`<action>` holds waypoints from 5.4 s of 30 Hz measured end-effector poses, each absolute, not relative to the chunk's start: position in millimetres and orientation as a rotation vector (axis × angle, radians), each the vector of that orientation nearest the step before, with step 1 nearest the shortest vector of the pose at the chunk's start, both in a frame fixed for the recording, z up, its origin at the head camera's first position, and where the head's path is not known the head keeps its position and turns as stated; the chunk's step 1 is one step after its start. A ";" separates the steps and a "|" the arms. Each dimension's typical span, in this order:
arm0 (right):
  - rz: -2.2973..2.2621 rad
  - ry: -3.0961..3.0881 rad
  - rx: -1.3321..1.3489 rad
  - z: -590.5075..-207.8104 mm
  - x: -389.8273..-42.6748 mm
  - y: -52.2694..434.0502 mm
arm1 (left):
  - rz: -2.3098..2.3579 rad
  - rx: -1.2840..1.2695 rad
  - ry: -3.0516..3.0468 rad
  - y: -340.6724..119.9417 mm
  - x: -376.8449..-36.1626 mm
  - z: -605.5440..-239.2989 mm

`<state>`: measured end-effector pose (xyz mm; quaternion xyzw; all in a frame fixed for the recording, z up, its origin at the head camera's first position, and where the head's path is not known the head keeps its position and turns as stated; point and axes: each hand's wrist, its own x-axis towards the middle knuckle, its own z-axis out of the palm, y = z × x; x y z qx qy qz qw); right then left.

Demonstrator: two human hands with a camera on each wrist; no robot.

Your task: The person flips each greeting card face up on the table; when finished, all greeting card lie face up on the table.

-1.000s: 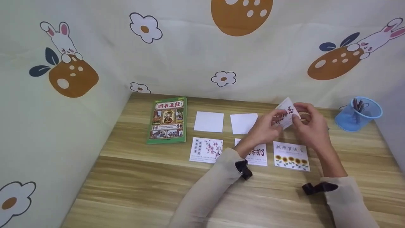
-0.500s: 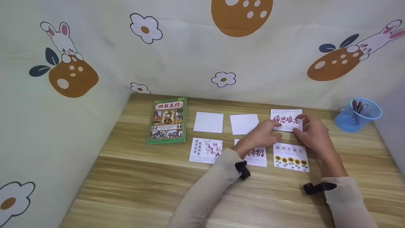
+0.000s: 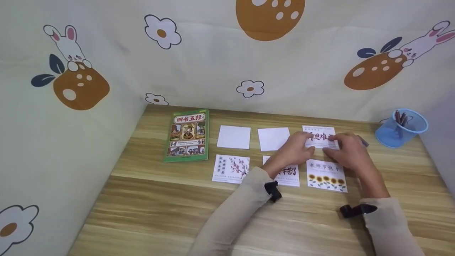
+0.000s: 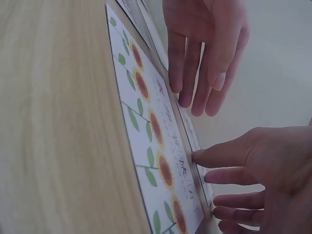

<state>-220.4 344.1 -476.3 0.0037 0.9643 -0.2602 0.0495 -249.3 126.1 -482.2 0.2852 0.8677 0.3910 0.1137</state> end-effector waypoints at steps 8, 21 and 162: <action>-0.762 2.922 0.007 -473.7 -222.7 342.0 | 1.221 0.760 2.497 125.1 -248.0 -481.3; -1.006 3.008 -0.332 -479.0 -221.0 305.4 | 1.332 0.744 2.534 108.7 -242.5 -470.8; -1.145 2.701 -0.645 -481.0 -234.7 146.9 | 1.273 0.341 2.723 -82.3 -238.3 -473.0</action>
